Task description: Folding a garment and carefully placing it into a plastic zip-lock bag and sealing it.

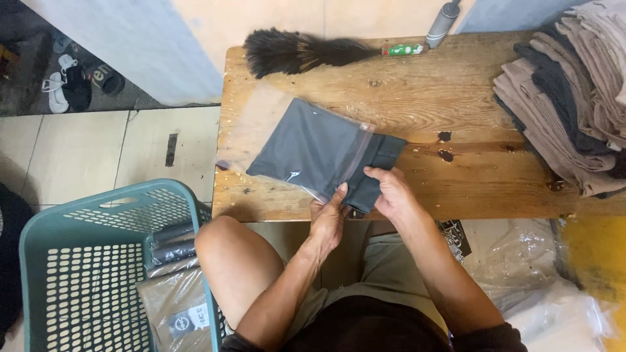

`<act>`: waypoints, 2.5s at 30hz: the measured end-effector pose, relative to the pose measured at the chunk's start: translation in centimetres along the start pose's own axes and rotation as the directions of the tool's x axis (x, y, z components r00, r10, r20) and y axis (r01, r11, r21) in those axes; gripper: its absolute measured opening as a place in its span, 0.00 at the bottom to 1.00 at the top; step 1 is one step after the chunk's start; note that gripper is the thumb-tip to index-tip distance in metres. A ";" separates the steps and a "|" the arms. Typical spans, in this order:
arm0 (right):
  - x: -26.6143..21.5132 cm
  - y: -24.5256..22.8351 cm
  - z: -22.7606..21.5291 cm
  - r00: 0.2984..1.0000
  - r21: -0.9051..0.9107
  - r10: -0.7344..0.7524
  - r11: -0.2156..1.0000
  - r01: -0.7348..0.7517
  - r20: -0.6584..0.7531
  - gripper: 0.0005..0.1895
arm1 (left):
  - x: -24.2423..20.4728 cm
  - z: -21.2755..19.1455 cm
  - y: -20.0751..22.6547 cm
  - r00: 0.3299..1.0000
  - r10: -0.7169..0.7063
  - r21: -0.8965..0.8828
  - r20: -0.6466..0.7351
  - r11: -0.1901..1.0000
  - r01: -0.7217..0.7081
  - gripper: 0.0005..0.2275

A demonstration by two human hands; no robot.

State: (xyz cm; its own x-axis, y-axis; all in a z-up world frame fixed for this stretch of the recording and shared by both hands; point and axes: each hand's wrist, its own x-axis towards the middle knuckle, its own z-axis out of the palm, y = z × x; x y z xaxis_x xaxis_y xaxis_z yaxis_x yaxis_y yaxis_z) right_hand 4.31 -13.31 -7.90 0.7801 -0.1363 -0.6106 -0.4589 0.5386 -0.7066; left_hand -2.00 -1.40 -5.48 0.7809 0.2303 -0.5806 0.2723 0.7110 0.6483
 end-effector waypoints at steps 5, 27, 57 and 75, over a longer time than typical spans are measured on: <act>3.2 1.0 1.0 0.999 0.019 0.018 1.000 -0.019 0.044 0.25 | 0.7 -0.3 -0.9 1.000 -0.001 0.000 0.032 1.000 0.001 0.13; -1.4 0.4 -2.5 0.976 0.183 0.026 0.983 0.015 -0.217 0.26 | -2.3 -1.5 -4.1 0.902 -0.127 0.240 0.414 0.970 0.026 0.08; -1.5 4.3 1.6 1.000 0.022 0.014 1.000 -0.014 -0.008 0.11 | -4.1 -8.6 -1.7 0.628 0.556 0.733 0.544 0.049 -0.678 0.03; -5.5 1.7 -0.7 0.955 -0.119 -0.294 0.948 0.295 0.022 0.27 | -4.0 -9.5 -1.1 0.638 0.544 0.827 0.545 -0.223 -0.517 0.03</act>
State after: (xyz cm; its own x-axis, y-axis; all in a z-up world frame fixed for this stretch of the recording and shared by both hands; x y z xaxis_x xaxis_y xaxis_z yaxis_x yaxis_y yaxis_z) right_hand -1.06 -12.17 -6.02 0.8899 -0.2703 -0.3673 -0.2557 0.3713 -0.8926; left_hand -10.78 3.24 -8.54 0.9528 0.1712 0.2508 0.0004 -0.8266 0.5628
